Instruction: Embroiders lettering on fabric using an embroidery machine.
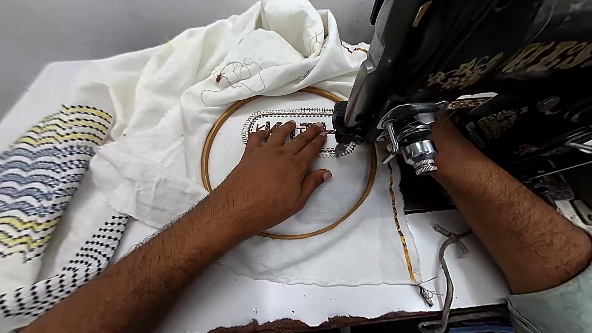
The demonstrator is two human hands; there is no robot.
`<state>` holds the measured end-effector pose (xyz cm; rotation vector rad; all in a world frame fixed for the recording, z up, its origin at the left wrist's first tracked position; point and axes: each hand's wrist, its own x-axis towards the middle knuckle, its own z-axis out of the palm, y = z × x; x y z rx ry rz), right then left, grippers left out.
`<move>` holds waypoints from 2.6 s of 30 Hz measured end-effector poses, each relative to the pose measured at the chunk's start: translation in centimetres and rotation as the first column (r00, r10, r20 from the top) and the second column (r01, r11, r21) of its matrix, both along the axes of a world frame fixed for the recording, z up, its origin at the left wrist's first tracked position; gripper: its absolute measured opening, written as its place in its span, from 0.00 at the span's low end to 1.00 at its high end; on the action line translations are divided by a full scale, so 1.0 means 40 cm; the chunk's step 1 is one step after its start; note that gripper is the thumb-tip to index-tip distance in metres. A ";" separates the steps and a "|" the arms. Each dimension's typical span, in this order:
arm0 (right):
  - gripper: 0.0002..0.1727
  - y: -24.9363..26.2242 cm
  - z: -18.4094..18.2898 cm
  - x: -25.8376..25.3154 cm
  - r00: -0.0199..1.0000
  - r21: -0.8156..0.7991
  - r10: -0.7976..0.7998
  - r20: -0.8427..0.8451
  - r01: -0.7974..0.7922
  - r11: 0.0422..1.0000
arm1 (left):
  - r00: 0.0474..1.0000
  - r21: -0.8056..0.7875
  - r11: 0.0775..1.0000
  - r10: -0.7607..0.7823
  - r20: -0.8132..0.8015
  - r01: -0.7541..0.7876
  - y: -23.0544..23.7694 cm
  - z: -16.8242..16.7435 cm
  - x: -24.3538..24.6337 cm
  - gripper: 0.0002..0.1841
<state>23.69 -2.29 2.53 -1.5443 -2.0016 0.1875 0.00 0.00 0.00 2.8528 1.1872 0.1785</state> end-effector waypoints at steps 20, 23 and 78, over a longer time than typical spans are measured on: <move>0.12 0.000 -0.003 0.008 1.000 0.023 0.024 0.013 -0.024 0.999 | 1.000 0.008 1.000 -0.006 0.029 0.006 0.002 -0.005 0.003 0.35; 0.12 0.010 -0.003 -0.002 0.999 0.026 -0.009 -0.034 0.010 1.000 | 1.000 0.013 1.000 -0.007 0.022 0.006 0.003 -0.006 0.003 0.35; 0.12 -0.011 0.026 -0.002 0.994 -0.118 -0.072 0.082 0.082 0.990 | 0.997 0.025 0.999 -0.028 0.075 0.026 0.004 -0.019 0.010 0.34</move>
